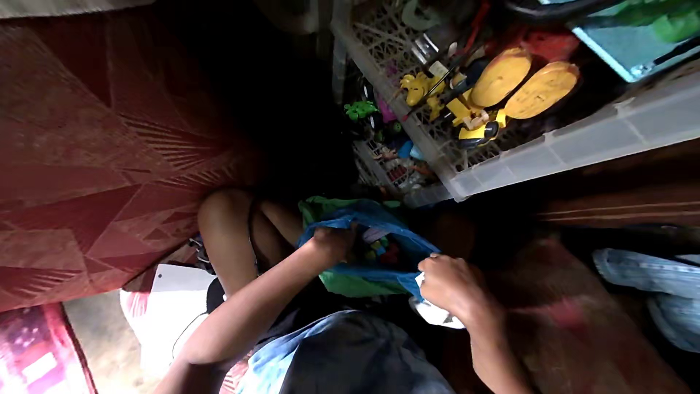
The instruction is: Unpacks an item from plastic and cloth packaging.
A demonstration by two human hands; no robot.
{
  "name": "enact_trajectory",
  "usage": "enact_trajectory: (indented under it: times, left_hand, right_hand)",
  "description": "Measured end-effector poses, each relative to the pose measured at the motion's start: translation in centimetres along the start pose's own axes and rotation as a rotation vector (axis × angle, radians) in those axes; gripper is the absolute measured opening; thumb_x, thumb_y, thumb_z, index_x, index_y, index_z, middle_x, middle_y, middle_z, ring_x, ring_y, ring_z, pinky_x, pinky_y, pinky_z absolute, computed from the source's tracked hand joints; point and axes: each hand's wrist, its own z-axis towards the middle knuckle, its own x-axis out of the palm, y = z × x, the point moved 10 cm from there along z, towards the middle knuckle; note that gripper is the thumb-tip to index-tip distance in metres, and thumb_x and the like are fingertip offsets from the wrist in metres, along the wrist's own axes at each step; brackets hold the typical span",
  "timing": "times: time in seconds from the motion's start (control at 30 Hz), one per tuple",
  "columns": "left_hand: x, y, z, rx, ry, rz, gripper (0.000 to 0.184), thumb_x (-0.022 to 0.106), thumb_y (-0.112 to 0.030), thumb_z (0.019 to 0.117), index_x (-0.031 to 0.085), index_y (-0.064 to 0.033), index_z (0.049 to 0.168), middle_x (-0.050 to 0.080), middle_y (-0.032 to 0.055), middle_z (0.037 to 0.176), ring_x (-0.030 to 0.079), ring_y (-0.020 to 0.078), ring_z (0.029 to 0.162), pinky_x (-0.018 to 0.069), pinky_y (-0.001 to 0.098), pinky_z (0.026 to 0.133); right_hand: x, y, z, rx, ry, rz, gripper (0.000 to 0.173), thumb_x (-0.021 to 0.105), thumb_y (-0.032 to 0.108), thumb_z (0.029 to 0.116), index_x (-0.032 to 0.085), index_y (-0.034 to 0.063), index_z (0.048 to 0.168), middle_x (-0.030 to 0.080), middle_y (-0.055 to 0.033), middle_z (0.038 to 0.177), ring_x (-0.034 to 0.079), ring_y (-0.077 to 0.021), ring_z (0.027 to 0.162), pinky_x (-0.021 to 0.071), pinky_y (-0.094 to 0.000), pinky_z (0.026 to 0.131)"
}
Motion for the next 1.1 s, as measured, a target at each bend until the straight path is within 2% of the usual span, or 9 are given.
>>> enact_trajectory:
  times: [0.07, 0.23, 0.4, 0.47, 0.57, 0.7, 0.93, 1.0, 1.1]
  left_hand:
    - [0.1, 0.1, 0.7, -0.013, 0.008, -0.001, 0.079, 0.07, -0.025, 0.097, 0.026, -0.0023, 0.159, 0.05, 0.0287, 0.145, 0.05, 0.0463, 0.134, 0.0426, 0.064, 0.104]
    - [-0.3, 1.7, 3.9, -0.008, -0.049, 0.02, 0.069, 0.072, -0.026, 0.0953, 0.041, -0.0019, 0.152, 0.056, 0.0266, 0.14, 0.054, 0.0443, 0.13, 0.0426, 0.0617, 0.105]
    - [-0.7, 2.2, 3.1, -0.007, -0.084, 0.053, 0.042, 0.057, -0.003, 0.1004, 0.053, 0.0018, 0.142, 0.058, 0.0267, 0.136, 0.056, 0.0455, 0.126, 0.0452, 0.0615, 0.1]
    - [-1.5, 0.9, 2.6, 0.062, -0.173, 0.046, 0.043, 0.049, 0.001, 0.103, 0.051, -0.001, 0.145, 0.054, 0.0253, 0.142, 0.052, 0.0436, 0.132, 0.0425, 0.0575, 0.106]
    - [-2.1, -2.4, 3.1, 0.193, -0.223, -0.02, 0.032, 0.043, 0.0, 0.1056, 0.06, 0.0036, 0.132, 0.059, 0.0249, 0.136, 0.056, 0.0424, 0.129, 0.0453, 0.0561, 0.105]
    - [0.3, -3.7, 7.3, 0.107, -0.11, -0.103, 0.037, 0.037, -0.005, 0.1086, 0.051, 0.0101, 0.14, 0.052, 0.0309, 0.143, 0.049, 0.0468, 0.134, 0.0399, 0.0594, 0.108]
    - [-0.5, -1.1, 7.2, 0.135, -0.14, -0.289, 0.044, 0.058, -0.022, 0.1043, 0.055, 0.0061, 0.138, 0.057, 0.0294, 0.138, 0.052, 0.0443, 0.132, 0.0383, 0.0615, 0.109]
    - [-0.9, 0.3, 5.0, 0.148, -0.112, -0.525, 0.042, 0.059, -0.022, 0.1041, 0.055, 0.0043, 0.137, 0.061, 0.0242, 0.132, 0.059, 0.0334, 0.123, 0.043, 0.051, 0.107]
    - [-1.4, 0.6, 1.0, 0.334, -0.143, -1.114, 0.025, 0.053, -0.009, 0.1049, 0.06, 0.0085, 0.121, 0.071, 0.0103, 0.102, 0.071, 0.0125, 0.087, 0.059, 0.029, 0.083]
  right_hand:
    - [0.8, 0.6, 0.6, -0.018, 0.016, -0.009, 0.031, 0.059, 0.013, 0.0984, 0.067, -0.0006, 0.126, 0.058, -0.0232, 0.137, 0.056, -0.0407, 0.128, 0.0451, -0.0573, 0.101]
    - [0.7, 0.7, 1.0, -0.022, 0.023, 0.0, 0.034, 0.059, 0.013, 0.0989, 0.065, 0.0002, 0.129, 0.055, -0.0225, 0.141, 0.054, -0.0403, 0.129, 0.0452, -0.0569, 0.101]
    - [0.0, 1.3, 0.3, -0.106, -0.04, 0.042, 0.031, 0.059, 0.011, 0.0988, 0.066, -0.0005, 0.127, 0.057, -0.0231, 0.136, 0.058, -0.041, 0.122, 0.0465, -0.0558, 0.098]
    - [-0.7, 1.6, 0.1, -0.124, -0.107, 0.083, 0.029, 0.059, 0.01, 0.0986, 0.067, -0.0008, 0.125, 0.058, -0.0236, 0.134, 0.06, -0.0412, 0.118, 0.0476, -0.0555, 0.095]
    - [-0.5, 1.9, 0.3, -0.119, -0.09, 0.065, 0.03, 0.059, 0.012, 0.0991, 0.067, -0.0003, 0.125, 0.057, -0.0237, 0.135, 0.06, -0.0415, 0.118, 0.0474, -0.0554, 0.096]
    - [0.5, 1.7, 0.8, -0.092, -0.005, 0.053, 0.032, 0.058, 0.014, 0.1006, 0.065, -0.0004, 0.129, 0.056, -0.0237, 0.139, 0.056, -0.0407, 0.126, 0.0447, -0.0555, 0.101]
    - [-0.2, -1.9, 1.0, -0.058, -0.214, 0.326, 0.046, 0.063, 0.007, 0.0975, 0.056, 0.0043, 0.143, 0.057, -0.0231, 0.141, 0.057, -0.0418, 0.127, 0.0437, -0.059, 0.104]
    - [-1.0, -2.8, 0.5, -0.127, -0.3, 0.429, 0.048, 0.062, 0.003, 0.0966, 0.056, 0.0037, 0.144, 0.061, -0.0232, 0.136, 0.059, -0.0422, 0.124, 0.0437, -0.0599, 0.103]
    - [-2.4, -4.3, -1.4, -0.342, -0.519, 0.611, 0.048, 0.064, 0.0, 0.0923, 0.058, -0.0015, 0.139, 0.064, -0.0265, 0.126, 0.063, -0.0417, 0.114, 0.0479, -0.0591, 0.098]
